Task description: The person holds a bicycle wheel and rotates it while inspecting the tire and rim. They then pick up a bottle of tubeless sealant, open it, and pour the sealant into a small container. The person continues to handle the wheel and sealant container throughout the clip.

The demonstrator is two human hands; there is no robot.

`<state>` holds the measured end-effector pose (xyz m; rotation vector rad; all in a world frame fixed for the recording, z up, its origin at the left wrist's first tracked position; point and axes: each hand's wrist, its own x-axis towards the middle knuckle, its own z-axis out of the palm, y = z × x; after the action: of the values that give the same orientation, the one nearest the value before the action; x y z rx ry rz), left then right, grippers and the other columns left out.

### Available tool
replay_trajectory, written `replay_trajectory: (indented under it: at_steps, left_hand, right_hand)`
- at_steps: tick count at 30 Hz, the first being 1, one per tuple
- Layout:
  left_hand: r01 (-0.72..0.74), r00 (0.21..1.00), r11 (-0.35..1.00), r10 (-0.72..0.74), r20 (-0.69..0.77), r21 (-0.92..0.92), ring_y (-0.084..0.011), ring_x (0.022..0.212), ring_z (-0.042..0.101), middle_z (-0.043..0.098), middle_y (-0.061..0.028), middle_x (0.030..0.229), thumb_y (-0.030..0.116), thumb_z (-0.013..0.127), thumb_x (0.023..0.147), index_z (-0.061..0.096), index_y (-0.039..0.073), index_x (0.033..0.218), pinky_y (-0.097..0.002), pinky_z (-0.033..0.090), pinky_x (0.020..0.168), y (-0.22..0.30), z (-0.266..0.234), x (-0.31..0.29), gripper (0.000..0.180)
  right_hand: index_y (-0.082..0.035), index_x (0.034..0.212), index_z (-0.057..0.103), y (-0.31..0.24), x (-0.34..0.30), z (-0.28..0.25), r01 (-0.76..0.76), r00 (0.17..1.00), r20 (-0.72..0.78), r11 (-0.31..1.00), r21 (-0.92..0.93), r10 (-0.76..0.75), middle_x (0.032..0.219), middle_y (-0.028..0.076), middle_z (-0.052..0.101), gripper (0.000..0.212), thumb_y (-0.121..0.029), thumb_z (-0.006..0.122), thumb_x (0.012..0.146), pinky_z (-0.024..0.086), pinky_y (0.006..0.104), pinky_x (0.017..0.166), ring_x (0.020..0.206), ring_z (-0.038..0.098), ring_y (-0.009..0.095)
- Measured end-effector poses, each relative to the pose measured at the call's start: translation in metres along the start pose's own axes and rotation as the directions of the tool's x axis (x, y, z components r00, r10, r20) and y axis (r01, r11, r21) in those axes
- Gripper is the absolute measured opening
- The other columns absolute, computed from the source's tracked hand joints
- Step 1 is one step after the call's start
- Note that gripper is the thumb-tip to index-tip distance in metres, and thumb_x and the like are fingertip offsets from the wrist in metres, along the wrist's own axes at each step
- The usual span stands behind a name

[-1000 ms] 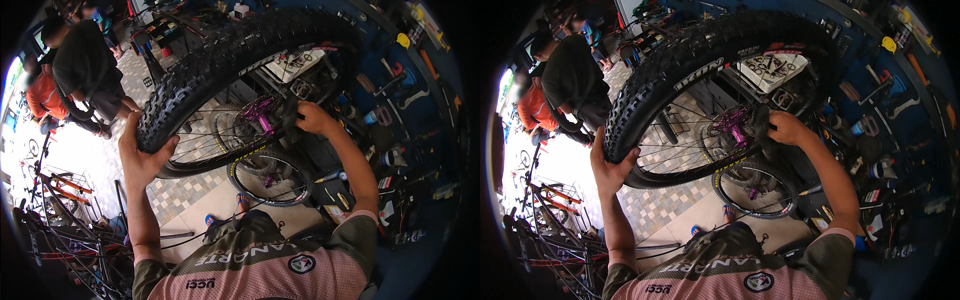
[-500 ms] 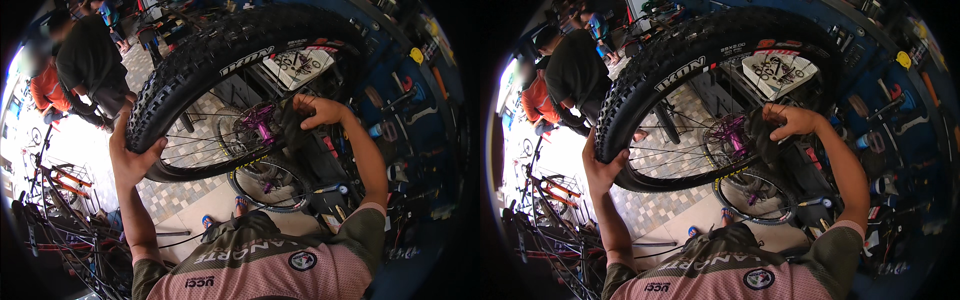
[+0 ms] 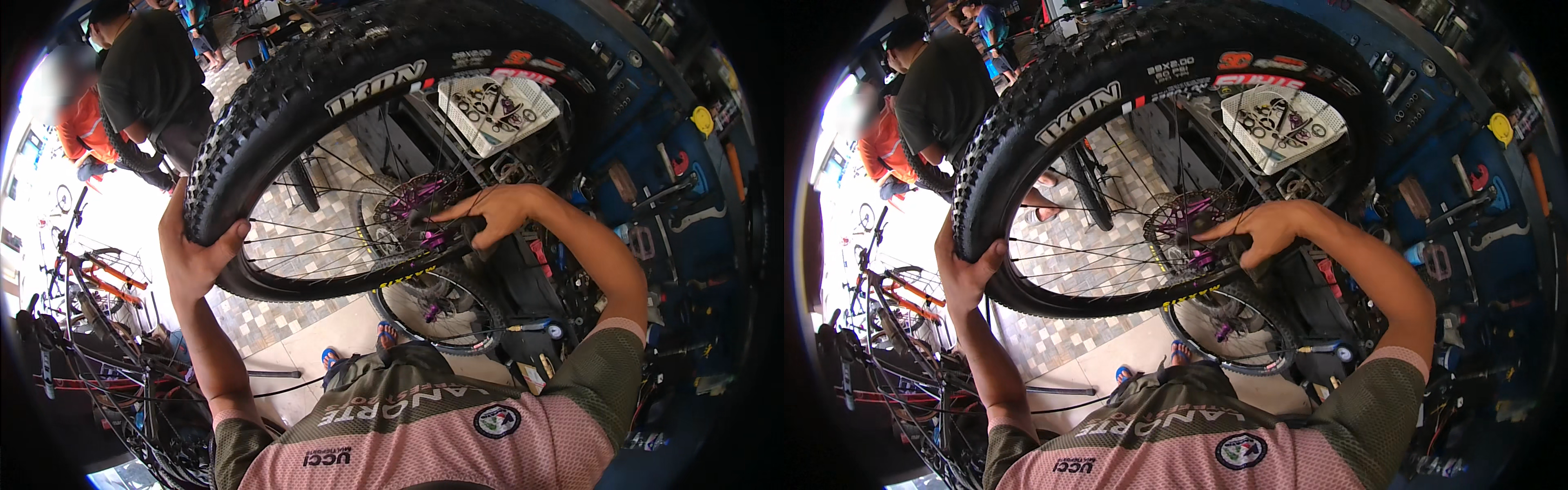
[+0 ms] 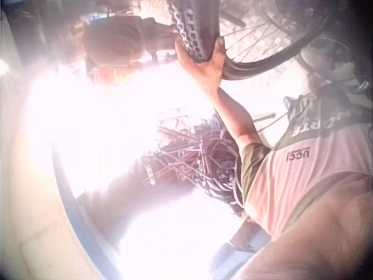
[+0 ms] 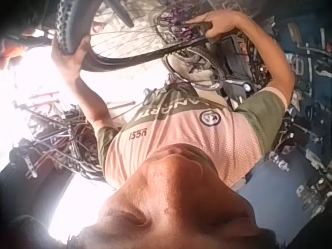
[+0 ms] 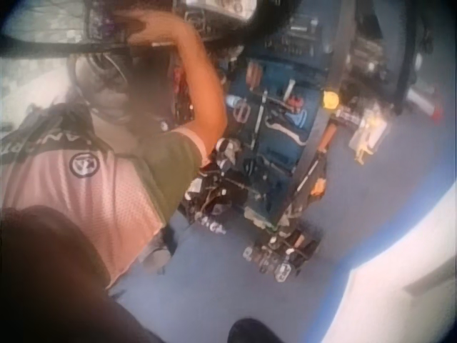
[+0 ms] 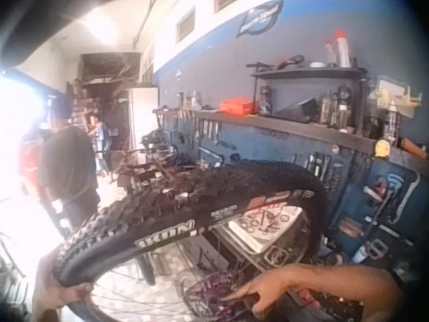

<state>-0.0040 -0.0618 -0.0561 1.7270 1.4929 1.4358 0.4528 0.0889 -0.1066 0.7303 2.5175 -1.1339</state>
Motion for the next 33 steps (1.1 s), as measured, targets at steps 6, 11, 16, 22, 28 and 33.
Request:
replay_trajectory:
  at_steps: [6, 11, 16, 22, 28, 33]
  left_hand:
    - [-0.060, 0.994, 0.998, 0.059, -0.091, -0.006, -0.0201, 0.105, 0.072, 0.075, -0.0179, 0.117, 0.025, 0.097, 0.073, 0.052, -0.018, 0.141, -0.0317, 0.056, 0.097, -0.013, 0.002, -0.007, 0.092]
    - [-0.053, 0.998, 0.998, 0.052, -0.038, -0.025, -0.0209, 0.107, 0.072, 0.075, -0.0170, 0.118, 0.027, 0.097, 0.074, 0.056, -0.016, 0.142, -0.0337, 0.055, 0.100, 0.003, 0.001, -0.002, 0.091]
    - [-0.014, 0.999, 1.000, 0.014, -0.035, -0.007, -0.0207, 0.109, 0.071, 0.075, -0.0167, 0.120, 0.026, 0.097, 0.075, 0.055, -0.016, 0.142, -0.0338, 0.055, 0.101, 0.003, 0.002, 0.000, 0.089]
    - [-0.064, 0.998, 0.998, 0.064, -0.024, -0.005, -0.0211, 0.110, 0.071, 0.074, -0.0173, 0.121, 0.023, 0.095, 0.075, 0.055, -0.015, 0.143, -0.0341, 0.055, 0.101, 0.001, 0.001, 0.005, 0.088]
    - [-0.077, 0.997, 0.997, 0.077, -0.029, 0.004, -0.0211, 0.109, 0.071, 0.075, -0.0173, 0.119, 0.023, 0.095, 0.074, 0.056, -0.016, 0.142, -0.0341, 0.055, 0.101, 0.008, 0.004, 0.006, 0.087]
    - [-0.059, 0.998, 0.998, 0.059, -0.022, -0.002, -0.0200, 0.107, 0.072, 0.075, -0.0162, 0.117, 0.020, 0.095, 0.074, 0.057, -0.015, 0.140, -0.0333, 0.055, 0.100, 0.013, 0.003, 0.005, 0.084]
  right_hand:
    - [-0.021, 0.169, 0.042, 0.003, 0.030, 0.011, 0.028, 0.990, 0.137, 0.999, 0.018, -0.030, 0.159, 0.021, 0.058, 0.095, -0.039, 0.083, 0.085, 0.041, 0.0408, 0.123, 0.146, 0.057, 0.036]
    - [-0.014, 0.143, 0.068, 0.015, 0.035, 0.012, 0.078, 0.992, 0.090, 0.987, 0.137, -0.091, 0.145, 0.015, 0.070, 0.055, -0.033, 0.082, 0.092, 0.047, 0.0400, 0.114, 0.134, 0.065, 0.029]
    - [-0.009, 0.122, 0.070, 0.016, 0.028, 0.003, -0.101, 0.992, 0.090, 0.991, 0.090, 0.093, 0.130, 0.008, 0.076, 0.040, -0.028, 0.086, 0.090, 0.051, 0.0363, 0.103, 0.116, 0.070, 0.020]
    - [-0.018, 0.154, 0.059, 0.004, 0.012, 0.016, 0.138, 0.975, -0.181, 0.990, 0.039, -0.129, 0.145, 0.017, 0.070, 0.067, -0.029, 0.082, 0.092, 0.051, 0.0413, 0.109, 0.130, 0.069, 0.031]
    - [-0.023, 0.157, 0.058, 0.006, 0.024, 0.016, 0.146, 0.989, 0.010, 0.989, 0.002, -0.146, 0.144, 0.020, 0.070, 0.065, -0.029, 0.077, 0.095, 0.050, 0.0429, 0.112, 0.132, 0.067, 0.036]
    - [-0.019, 0.148, 0.065, 0.027, 0.027, 0.019, 0.173, 0.985, -0.044, 0.981, 0.084, -0.169, 0.138, 0.016, 0.073, 0.056, -0.028, 0.078, 0.094, 0.051, 0.0438, 0.109, 0.126, 0.070, 0.035]
